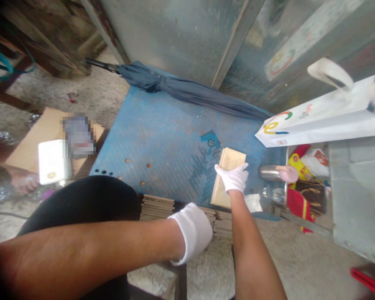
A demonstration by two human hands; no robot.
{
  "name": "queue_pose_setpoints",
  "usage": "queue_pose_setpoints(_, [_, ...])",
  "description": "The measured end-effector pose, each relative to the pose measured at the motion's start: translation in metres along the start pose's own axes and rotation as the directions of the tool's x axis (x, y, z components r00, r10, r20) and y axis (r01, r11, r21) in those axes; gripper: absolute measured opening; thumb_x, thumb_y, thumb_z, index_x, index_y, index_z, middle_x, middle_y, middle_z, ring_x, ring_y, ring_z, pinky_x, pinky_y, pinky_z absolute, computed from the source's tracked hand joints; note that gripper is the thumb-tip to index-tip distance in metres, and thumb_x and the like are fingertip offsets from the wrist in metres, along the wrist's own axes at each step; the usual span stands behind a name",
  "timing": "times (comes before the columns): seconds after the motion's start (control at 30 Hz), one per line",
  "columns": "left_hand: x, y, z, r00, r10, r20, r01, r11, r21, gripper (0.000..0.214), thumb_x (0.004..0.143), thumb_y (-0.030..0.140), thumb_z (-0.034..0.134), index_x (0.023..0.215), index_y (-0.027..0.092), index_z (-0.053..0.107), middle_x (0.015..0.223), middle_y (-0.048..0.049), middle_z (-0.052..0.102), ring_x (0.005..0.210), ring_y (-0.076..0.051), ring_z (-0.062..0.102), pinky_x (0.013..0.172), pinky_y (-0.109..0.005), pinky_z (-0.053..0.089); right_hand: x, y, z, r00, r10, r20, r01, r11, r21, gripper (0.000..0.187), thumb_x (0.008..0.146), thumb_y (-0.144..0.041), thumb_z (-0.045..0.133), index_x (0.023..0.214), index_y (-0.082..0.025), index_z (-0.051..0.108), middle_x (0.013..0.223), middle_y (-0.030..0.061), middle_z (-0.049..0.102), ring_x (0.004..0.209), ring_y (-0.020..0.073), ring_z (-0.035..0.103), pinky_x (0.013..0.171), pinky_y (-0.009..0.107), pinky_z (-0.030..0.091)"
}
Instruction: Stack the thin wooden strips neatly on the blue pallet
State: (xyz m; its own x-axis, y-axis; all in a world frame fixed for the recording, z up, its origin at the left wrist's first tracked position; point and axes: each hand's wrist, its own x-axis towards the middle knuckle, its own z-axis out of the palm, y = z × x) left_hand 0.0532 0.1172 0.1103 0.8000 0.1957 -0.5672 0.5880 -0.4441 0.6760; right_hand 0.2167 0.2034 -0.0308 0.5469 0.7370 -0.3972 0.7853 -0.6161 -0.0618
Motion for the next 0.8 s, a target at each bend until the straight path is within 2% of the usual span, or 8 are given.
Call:
queue_pose_setpoints(0.2, [-0.003, 0.001, -0.001, 0.999, -0.006, -0.043, 0.006, 1.000, -0.012, 0.036, 0.054, 0.016, 0.079, 0.089, 0.017, 0.077, 0.074, -0.0153, 0.072, 0.077, -0.033, 0.068, 0.071, -0.047, 0.051, 0.006, -0.009, 0.005, 1.000, 0.026, -0.011, -0.027, 0.996, -0.085, 0.148, 0.043, -0.072, 0.076, 0.151, -0.004, 0.002, 0.135, 0.0318, 0.038, 0.124, 0.0413, 0.045, 0.099, 0.047, 0.040])
queue_pose_setpoints(0.47, [-0.008, 0.002, -0.006, 1.000, -0.008, 0.007, 0.008, 1.000, -0.002, 0.033, 0.056, 0.017, 0.079, 0.089, 0.016, 0.076, 0.078, -0.0166, 0.073, 0.080, -0.033, 0.067, 0.072, -0.048, 0.051, 0.005, -0.011, 0.005, 0.999, 0.023, -0.030, -0.025, 0.995, -0.093, 0.140, 0.045, -0.068, 0.077, 0.151, -0.006, 0.010, 0.132, 0.0324, 0.041, 0.118, 0.0410, 0.052, 0.094, 0.046, 0.044])
queue_pose_setpoints(0.63, [-0.007, 0.003, -0.003, 1.000, -0.026, -0.009, 0.026, 1.000, -0.018, 0.034, 0.055, 0.017, 0.080, 0.089, 0.015, 0.077, 0.079, -0.0176, 0.073, 0.079, -0.034, 0.067, 0.071, -0.049, 0.050, 0.004, -0.011, 0.006, 0.999, 0.019, -0.028, -0.022, 0.994, -0.107, 0.142, 0.044, -0.071, 0.076, 0.151, -0.005, 0.010, 0.133, 0.0312, 0.041, 0.120, 0.0411, 0.049, 0.098, 0.046, 0.042])
queue_pose_setpoints(0.8, [-0.010, 0.003, -0.006, 1.000, 0.002, 0.004, -0.002, 1.000, -0.012, 0.035, 0.058, 0.016, 0.078, 0.093, 0.014, 0.076, 0.082, -0.0185, 0.073, 0.080, -0.034, 0.067, 0.072, -0.049, 0.051, -0.006, -0.003, -0.010, 0.998, -0.061, 0.012, 0.061, 0.998, -0.022, 0.135, 0.054, -0.077, 0.066, 0.151, -0.003, 0.008, 0.141, 0.0280, 0.036, 0.132, 0.0362, 0.039, 0.108, 0.039, 0.033])
